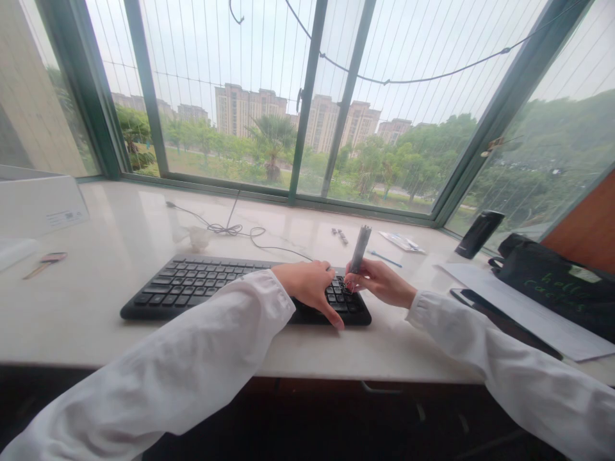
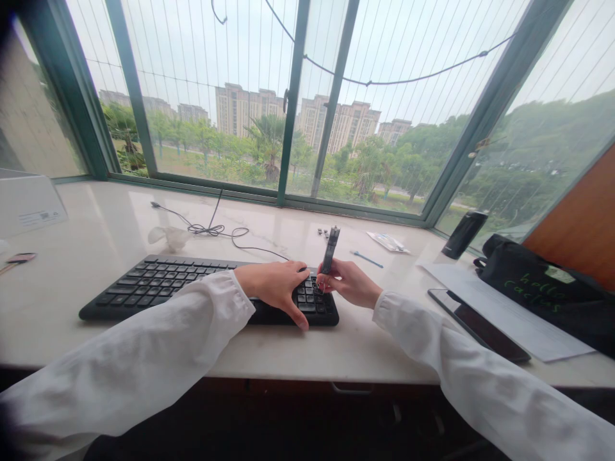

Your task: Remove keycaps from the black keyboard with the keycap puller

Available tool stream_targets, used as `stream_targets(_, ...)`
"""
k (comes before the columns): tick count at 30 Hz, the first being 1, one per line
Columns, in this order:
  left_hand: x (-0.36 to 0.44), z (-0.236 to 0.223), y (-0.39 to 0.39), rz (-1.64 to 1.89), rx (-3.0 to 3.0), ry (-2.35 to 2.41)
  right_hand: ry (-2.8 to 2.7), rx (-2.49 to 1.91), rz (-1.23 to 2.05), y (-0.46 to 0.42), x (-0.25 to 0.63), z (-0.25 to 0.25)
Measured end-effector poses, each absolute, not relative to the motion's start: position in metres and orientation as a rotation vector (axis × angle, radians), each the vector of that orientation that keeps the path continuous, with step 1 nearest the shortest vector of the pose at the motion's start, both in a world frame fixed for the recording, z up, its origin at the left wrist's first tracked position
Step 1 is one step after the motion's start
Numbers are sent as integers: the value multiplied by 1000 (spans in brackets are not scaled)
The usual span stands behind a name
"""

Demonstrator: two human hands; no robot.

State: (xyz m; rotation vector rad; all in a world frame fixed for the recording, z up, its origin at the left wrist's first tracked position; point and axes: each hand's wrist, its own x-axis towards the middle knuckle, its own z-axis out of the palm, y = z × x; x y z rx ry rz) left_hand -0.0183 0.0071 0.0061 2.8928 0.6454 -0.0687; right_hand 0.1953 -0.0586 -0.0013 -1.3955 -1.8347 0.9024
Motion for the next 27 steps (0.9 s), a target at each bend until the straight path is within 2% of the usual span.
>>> stream_targets(20, -19, 9, 5, -88, 2880, 663, -1812, -1416, 840, -68, 192, -3)
stream_targets(27, -20, 10, 4, -66, 2884, 631, -2012, -1387, 554, -67, 198, -10)
